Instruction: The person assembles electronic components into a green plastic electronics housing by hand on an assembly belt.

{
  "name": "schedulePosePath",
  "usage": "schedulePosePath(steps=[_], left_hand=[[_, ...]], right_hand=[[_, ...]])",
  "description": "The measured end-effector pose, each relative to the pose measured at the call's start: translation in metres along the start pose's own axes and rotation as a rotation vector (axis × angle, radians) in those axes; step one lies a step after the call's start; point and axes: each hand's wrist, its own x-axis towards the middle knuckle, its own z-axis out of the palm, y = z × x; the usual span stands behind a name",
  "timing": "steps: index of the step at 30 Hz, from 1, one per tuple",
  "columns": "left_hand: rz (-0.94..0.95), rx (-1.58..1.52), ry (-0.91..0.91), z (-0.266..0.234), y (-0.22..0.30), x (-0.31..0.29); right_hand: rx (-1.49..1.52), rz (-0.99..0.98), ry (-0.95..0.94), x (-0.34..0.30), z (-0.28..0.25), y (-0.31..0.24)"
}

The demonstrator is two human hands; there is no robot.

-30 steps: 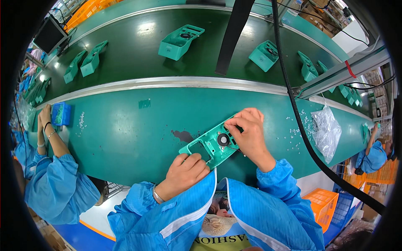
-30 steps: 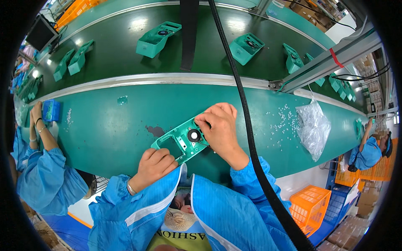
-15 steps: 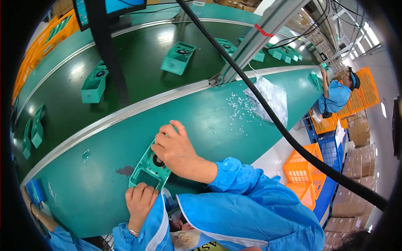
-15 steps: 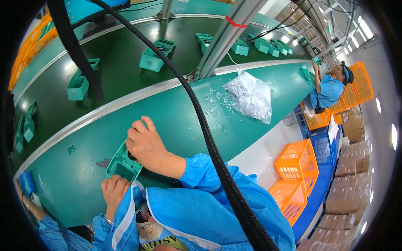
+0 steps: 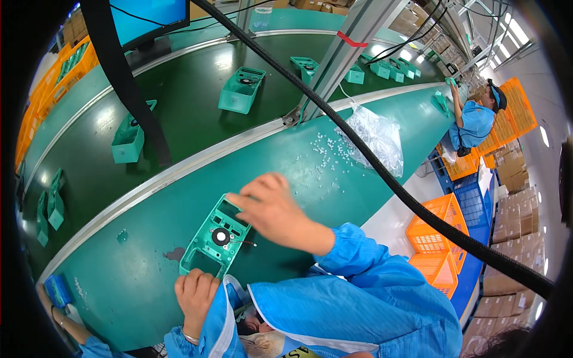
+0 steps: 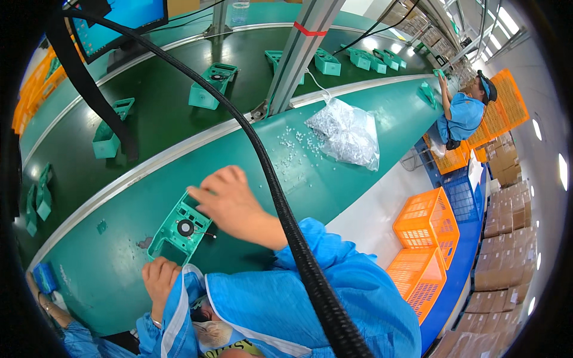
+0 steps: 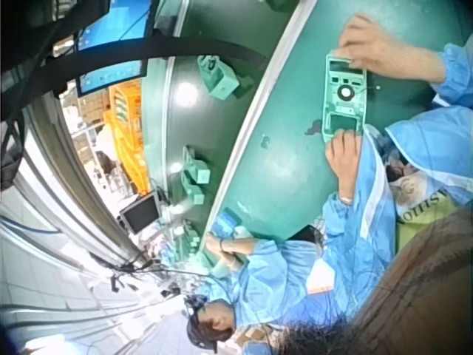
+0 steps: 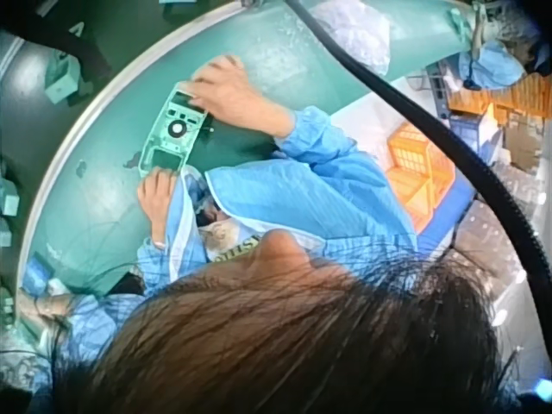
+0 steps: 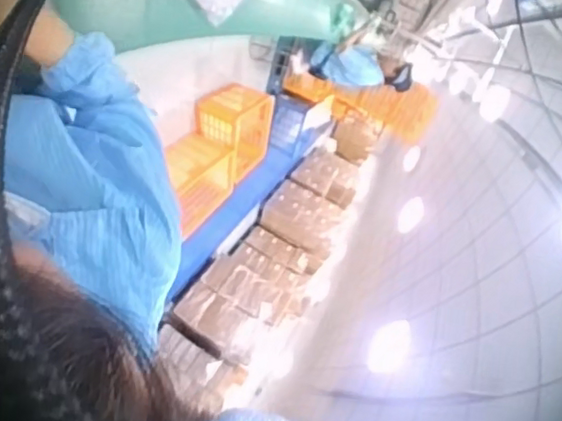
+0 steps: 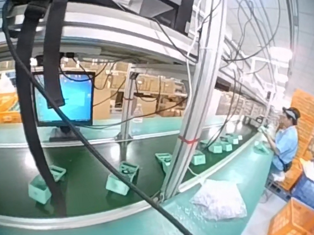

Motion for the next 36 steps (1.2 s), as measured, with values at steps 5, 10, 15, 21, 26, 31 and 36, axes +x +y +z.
schedulePosePath(steps=[5, 10, 15, 21, 26, 31, 36], left_hand=[[0.030, 0.020, -0.004, -0.002, -0.011, -0.004], [0.020, 0.004, 0.023, -0.002, -0.011, -0.002], [0.002, -0.026, 0.024, -0.005, -0.008, 0.001], [-0.021, -0.041, -0.007, -0.008, -0.007, 0.000], [-0.029, -0.038, -0.042, -0.010, -0.009, -0.002], [-0.037, -0.058, -0.055, -0.014, -0.008, 0.000], [-0.038, -0.067, -0.013, -0.013, -0.007, 0.004]], right_hand=[[-0.241, 0.159, 0.106, -0.029, -0.052, 0.084], [-0.455, 0.398, 0.190, -0.055, -0.090, 0.153], [-0.429, 0.357, 0.182, -0.059, -0.074, 0.178], [-0.282, 0.396, 0.172, -0.059, -0.047, 0.168], [-0.168, 0.337, 0.161, -0.058, -0.049, 0.149], [-0.284, 0.365, 0.282, -0.061, -0.077, 0.151], [-0.248, 0.450, 0.188, -0.069, -0.087, 0.160]])
